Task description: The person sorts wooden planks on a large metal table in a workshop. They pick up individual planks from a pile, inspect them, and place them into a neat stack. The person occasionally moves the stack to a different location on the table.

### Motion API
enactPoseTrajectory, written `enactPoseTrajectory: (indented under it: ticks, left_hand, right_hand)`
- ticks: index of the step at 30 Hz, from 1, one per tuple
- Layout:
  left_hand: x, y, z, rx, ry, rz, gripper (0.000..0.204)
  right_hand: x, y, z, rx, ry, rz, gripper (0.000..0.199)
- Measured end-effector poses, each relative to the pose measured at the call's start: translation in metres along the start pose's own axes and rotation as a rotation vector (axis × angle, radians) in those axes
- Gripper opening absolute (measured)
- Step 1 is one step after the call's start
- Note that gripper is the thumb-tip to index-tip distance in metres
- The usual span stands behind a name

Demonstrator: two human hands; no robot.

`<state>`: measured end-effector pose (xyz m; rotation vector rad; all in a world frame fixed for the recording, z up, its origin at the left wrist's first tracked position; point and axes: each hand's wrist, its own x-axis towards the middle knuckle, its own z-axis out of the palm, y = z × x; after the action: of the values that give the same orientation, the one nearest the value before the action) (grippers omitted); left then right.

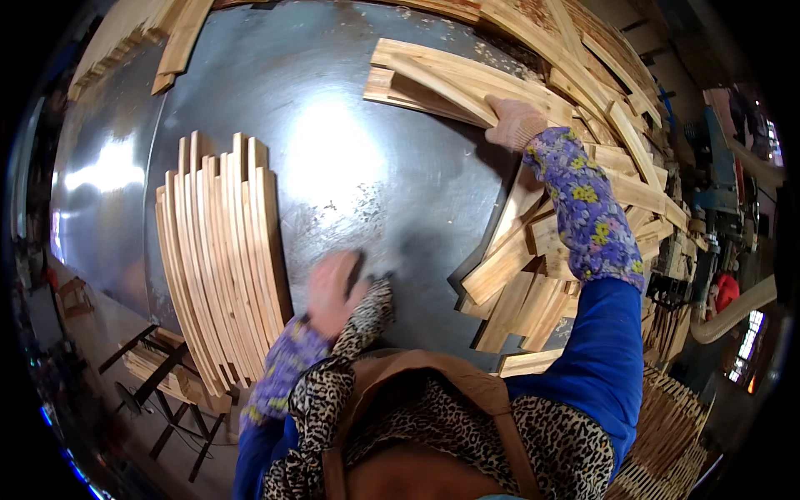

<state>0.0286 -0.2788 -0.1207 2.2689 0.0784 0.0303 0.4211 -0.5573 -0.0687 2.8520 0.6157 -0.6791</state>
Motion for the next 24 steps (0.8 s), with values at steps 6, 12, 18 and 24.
enactPoseTrajectory:
  ticks: [6,12,18,24]
  left_hand:
    - [0.091,-0.010,0.098,-1.078,-0.146,-0.402,0.036]
    - [0.075,-0.039,0.072,-1.365,0.096,-0.639,0.039]
    - [0.055,-0.058,0.011,-0.392,0.326,-0.606,0.079]
    - [-0.052,-0.015,-0.051,0.450,0.117,-0.205,0.065]
  right_hand:
    - [-0.034,-0.109,0.041,0.951,-0.346,-0.223,0.077]
    - [-0.048,-0.192,0.059,1.573,-0.529,0.006,0.075]
    - [-0.004,-0.255,0.149,0.853,-0.088,-0.030,0.067]
    - [-0.113,-0.353,0.150,0.864,-0.358,-0.554,0.078]
